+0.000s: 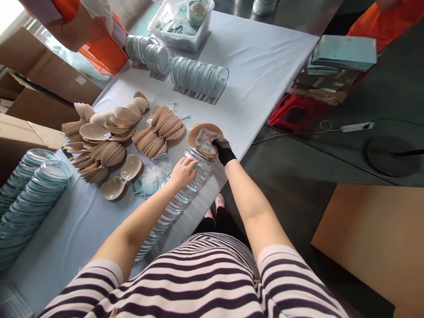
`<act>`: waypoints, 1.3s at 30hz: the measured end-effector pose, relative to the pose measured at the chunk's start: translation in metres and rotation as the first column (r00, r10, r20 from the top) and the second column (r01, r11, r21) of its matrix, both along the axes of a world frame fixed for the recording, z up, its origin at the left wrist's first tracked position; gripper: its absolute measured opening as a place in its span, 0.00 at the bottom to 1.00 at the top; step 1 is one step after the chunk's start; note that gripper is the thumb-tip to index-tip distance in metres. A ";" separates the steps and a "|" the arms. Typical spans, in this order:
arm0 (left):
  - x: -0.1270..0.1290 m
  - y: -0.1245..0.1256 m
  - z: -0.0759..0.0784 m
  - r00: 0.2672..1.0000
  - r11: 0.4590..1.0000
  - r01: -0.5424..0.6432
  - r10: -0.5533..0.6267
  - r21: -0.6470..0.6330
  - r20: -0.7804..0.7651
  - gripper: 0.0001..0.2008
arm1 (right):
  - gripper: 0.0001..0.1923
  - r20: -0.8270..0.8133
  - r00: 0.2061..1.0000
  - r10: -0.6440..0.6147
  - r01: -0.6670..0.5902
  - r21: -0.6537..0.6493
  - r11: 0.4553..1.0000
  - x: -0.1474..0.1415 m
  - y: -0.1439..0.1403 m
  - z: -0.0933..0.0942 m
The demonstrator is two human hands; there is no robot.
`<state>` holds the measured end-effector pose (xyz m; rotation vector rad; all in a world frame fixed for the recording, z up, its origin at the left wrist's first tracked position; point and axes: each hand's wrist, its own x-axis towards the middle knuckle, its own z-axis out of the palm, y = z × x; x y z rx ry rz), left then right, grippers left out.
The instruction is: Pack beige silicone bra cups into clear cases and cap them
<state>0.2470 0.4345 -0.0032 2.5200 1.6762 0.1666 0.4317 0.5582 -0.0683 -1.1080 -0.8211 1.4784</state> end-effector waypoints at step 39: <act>0.009 0.013 0.012 0.975 0.990 0.034 -0.062 -0.134 -0.213 0.16 | 0.14 0.079 0.996 -0.038 0.047 -0.108 0.993 -0.002 0.000 -0.007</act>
